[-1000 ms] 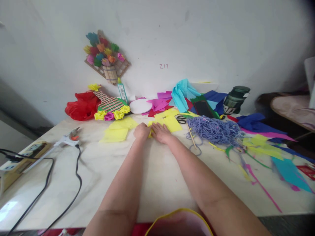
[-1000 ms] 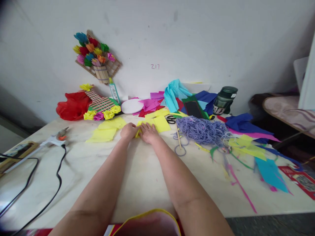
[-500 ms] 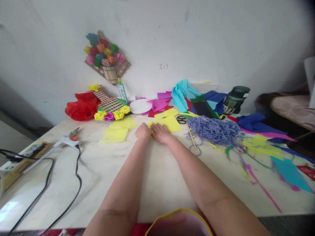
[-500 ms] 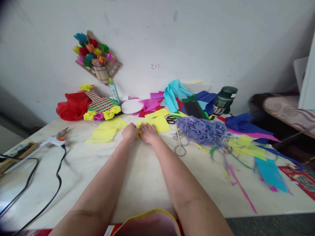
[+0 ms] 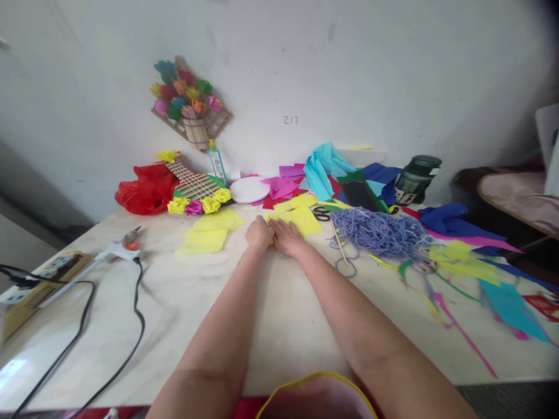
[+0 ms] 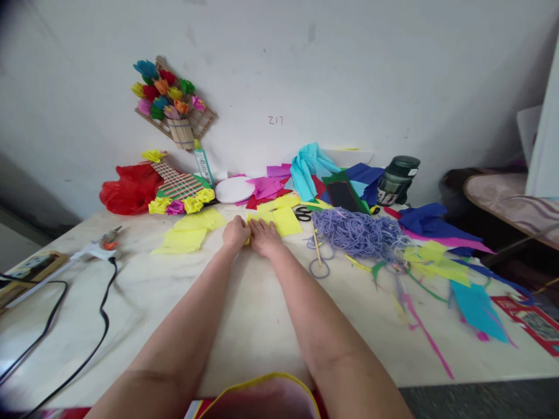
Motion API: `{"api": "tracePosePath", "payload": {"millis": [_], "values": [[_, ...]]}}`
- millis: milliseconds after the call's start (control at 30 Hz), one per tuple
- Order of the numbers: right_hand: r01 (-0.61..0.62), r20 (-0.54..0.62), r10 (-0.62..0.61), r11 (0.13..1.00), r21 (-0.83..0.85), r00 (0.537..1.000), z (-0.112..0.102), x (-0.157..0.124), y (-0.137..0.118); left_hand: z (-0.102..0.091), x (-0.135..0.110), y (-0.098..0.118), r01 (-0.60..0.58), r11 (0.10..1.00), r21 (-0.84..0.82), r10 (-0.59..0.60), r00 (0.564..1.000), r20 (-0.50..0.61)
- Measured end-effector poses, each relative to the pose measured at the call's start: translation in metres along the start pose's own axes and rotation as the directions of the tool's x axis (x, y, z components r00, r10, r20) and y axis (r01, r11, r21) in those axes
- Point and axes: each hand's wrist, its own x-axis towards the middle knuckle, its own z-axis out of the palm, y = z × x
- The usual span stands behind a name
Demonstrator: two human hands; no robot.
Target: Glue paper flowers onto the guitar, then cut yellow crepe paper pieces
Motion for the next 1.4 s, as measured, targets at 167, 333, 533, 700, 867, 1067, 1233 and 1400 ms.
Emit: {"api": "tracePosePath", "payload": {"millis": [167,333,533,700,867,1067,1233,1400], "values": [[0.000,-0.011,0.000,1.000,-0.010,1.000,-0.001,-0.001,0.000,0.003,0.010,-0.006,0.053,0.995,-0.083,-0.052,0.999,0.017],[-0.002,-0.009,0.002,1.000,0.002,1.000,0.000,0.000,0.000,0.002,0.017,-0.010,-0.011,0.998,-0.064,0.019,0.993,0.121],[0.001,-0.026,0.001,0.999,0.045,1.000,0.000,0.001,0.002,0.003,0.012,-0.010,-0.060,0.995,-0.081,0.064,0.996,0.055],[-0.035,-0.048,0.038,0.998,0.060,0.998,-0.001,0.005,0.007,0.007,0.012,-0.011,-0.067,0.985,-0.158,0.054,0.995,-0.086],[-0.086,-0.269,0.084,0.996,0.004,0.959,-0.009,0.006,0.018,0.013,0.022,-0.014,-0.022,0.950,-0.310,-0.006,0.996,-0.088],[-0.337,-0.408,0.285,0.940,-0.060,0.867,-0.025,-0.003,0.036,0.020,0.031,-0.025,-0.059,0.903,-0.425,0.042,0.998,-0.048],[-0.504,-0.385,0.457,0.864,-0.023,0.801,-0.029,-0.007,0.051,0.025,0.031,-0.027,-0.022,0.786,-0.618,0.016,1.000,-0.016],[-0.545,-0.331,0.510,0.838,-0.015,0.794,-0.030,-0.009,0.062,0.027,0.030,-0.025,-0.004,0.722,-0.692,0.006,1.000,0.000]]}}
